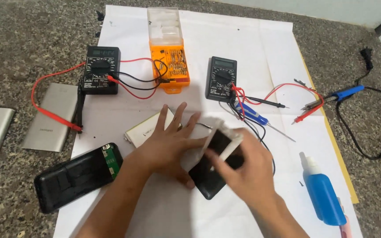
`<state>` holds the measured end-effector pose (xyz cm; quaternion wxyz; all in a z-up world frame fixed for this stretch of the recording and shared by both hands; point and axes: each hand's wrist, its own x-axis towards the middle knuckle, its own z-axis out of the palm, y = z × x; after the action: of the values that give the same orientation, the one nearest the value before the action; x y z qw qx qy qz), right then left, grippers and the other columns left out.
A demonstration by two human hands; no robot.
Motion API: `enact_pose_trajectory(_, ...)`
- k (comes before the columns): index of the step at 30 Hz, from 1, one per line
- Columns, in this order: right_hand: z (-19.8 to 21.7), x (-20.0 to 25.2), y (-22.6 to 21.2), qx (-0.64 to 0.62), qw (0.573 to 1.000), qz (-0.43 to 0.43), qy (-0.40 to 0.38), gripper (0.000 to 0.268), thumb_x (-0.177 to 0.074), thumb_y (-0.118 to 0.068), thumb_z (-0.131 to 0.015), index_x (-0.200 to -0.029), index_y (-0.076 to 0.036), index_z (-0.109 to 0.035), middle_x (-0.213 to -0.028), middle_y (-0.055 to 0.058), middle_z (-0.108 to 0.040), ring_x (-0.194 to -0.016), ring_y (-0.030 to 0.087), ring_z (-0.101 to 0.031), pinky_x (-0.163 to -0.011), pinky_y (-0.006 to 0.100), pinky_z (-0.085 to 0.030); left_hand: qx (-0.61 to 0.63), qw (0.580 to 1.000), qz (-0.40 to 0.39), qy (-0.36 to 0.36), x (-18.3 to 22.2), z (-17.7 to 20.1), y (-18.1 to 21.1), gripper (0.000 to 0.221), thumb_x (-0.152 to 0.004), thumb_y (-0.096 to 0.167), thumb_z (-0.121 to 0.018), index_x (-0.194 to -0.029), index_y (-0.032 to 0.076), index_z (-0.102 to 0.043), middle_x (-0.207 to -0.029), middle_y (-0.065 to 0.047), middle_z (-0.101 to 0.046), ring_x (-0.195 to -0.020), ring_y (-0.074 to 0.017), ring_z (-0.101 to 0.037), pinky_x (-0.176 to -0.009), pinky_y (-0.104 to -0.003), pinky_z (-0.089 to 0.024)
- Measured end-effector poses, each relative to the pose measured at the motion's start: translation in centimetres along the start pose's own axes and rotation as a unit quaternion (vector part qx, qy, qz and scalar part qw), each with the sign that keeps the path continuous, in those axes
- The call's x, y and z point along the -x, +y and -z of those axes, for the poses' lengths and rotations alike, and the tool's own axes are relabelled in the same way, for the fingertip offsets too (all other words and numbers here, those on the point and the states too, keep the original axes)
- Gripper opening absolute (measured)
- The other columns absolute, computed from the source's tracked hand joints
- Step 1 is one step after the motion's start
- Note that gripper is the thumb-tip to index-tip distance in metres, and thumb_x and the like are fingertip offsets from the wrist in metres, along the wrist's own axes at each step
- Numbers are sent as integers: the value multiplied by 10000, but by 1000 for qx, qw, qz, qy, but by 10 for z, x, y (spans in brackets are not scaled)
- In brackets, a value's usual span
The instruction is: The person is cleaning a black phone casing and a battery using a white cloth and a cleaning solution on a repair workbench.
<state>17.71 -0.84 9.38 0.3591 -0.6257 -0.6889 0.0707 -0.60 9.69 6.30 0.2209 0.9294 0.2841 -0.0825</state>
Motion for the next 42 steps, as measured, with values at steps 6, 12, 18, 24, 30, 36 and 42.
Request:
enact_pose_trajectory(6,-5,6,-13,-65,995,-21,-78,473,-798,-389,-789,-1176,-136,-659,-1064,16,-734,-935,201,-706,-827,320,-528,-23,1000,-2,4,-1,-3,1,1206,-491,766,-888,-1522,383,-394,-1713,-144,52,-1517,-475,275,-1131,-751,245)
enact_pose_trajectory(12,18,-12,16,13,996,-78,40,332,-827,-243,-838,-1070,-77,-684,-854,45,-653,-689,151,-620,-624,283,-565,5,999,31,-38,6,15,13,1209,-598,671,-928,-1584,441,-266,-1718,-150,98,-1523,-430,323,-1145,-707,253)
enact_pose_trajectory(18,27,-13,30,45,994,-95,18,354,-825,-321,-859,-953,-118,-600,-763,3,-580,-614,138,-586,-573,284,-483,12,1000,12,-12,0,10,15,1641,-537,706,-1061,-1645,280,72,-1695,-233,159,-1477,-548,307,-1082,-777,209)
enact_pose_trajectory(24,13,-15,5,-110,974,-198,7,396,-771,-195,-896,-1068,-103,-652,-860,-10,-655,-711,74,-649,-587,226,-600,10,1000,-22,-5,0,1,15,1663,-539,620,-1073,-1638,274,126,-1689,-240,142,-1482,-509,316,-1084,-711,274)
enact_pose_trajectory(30,50,-24,50,-208,893,-394,64,170,-906,-251,-655,-1009,-127,-601,-865,13,-591,-763,145,-544,-663,314,-449,22,999,-33,-5,0,1,14,1665,-531,659,-1108,-1647,186,33,-1672,-283,84,-1486,-526,304,-1079,-735,270)
enact_pose_trajectory(36,47,-30,21,-161,895,-410,-65,129,-925,-184,-704,-967,-72,-656,-885,56,-666,-811,176,-597,-713,324,-481,-7,1000,-18,-18,2,4,21,1670,-510,616,-1135,-1652,256,29,-1679,-255,96,-1492,-513,301,-1080,-754,250)
enact_pose_trajectory(42,29,-25,18,-253,895,-361,-62,155,-912,-192,-734,-986,-80,-656,-900,26,-680,-837,143,-613,-774,291,-488,-2,998,-58,-11,6,4,21,1713,-508,625,-1153,-1653,189,44,-1662,-302,94,-1475,-580,219,-1075,-785,173)
